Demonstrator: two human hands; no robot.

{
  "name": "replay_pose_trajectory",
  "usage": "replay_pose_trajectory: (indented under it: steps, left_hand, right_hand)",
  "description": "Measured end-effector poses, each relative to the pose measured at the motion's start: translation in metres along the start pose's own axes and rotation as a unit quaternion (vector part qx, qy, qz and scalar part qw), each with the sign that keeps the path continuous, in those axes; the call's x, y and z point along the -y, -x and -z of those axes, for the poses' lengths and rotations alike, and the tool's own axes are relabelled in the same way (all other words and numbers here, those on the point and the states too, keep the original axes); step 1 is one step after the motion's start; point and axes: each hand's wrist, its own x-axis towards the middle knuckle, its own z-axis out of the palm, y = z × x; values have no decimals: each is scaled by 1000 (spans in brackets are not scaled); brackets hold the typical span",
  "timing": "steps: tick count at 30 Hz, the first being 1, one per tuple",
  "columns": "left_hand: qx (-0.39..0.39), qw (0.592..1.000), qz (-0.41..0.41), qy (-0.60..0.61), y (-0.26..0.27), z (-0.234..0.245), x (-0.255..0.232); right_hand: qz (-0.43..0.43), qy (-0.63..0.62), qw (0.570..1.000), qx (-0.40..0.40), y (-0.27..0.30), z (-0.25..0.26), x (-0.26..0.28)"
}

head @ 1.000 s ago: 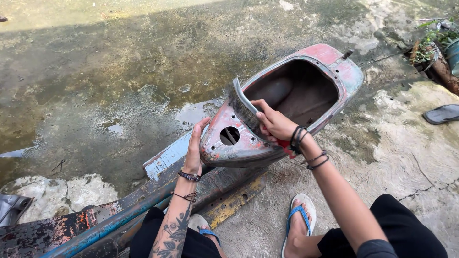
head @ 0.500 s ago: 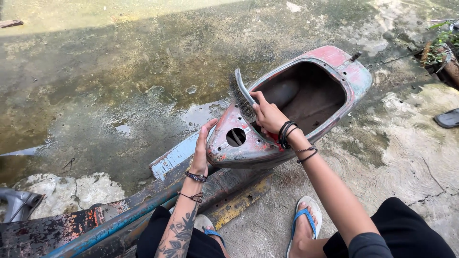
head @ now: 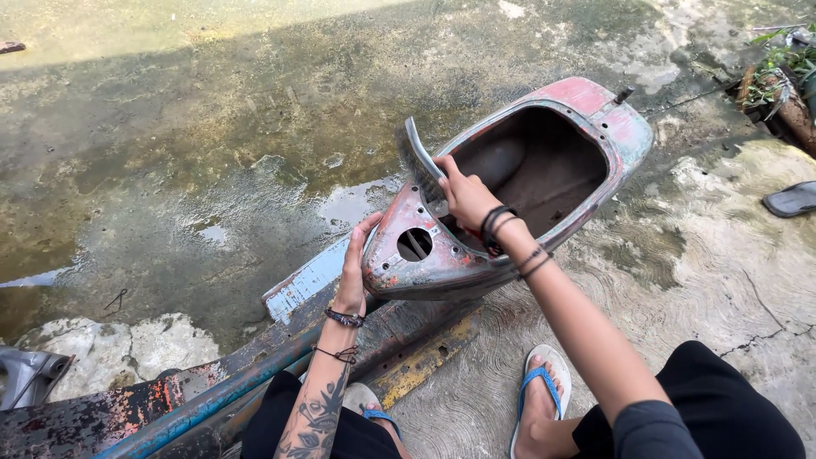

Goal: Cleaning a motorcycle body part using a wire brush to remove rust or paint in preparation for repair.

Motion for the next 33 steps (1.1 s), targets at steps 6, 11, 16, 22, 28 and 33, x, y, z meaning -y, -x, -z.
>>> replay_pose_trajectory:
  steps: [6, 11, 16, 22, 28, 33]
  left_hand:
    - [3, 1000, 3, -17, 2, 1, 0]
    - [4, 1000, -8, -15, -7, 7, 12]
    - [-5, 1000, -16, -18, -9, 10, 18]
    - [8, 1000, -8, -29, -5, 11, 12]
    - [32, 998, -15, -45, -8, 12, 15]
    - [32, 997, -27, -57, -16, 19, 36]
  right_hand:
    - [42, 40, 997, 43, 55, 18, 39]
    - [4, 39, 997, 71, 28, 12, 2]
    - [-18, 48, 998, 43, 5, 23, 15]
    - [-71, 102, 992, -35, -23, 30, -32]
    - [-159, 138, 970, -120, -61, 47, -92]
    - [-146, 159, 964, -156, -76, 39, -120]
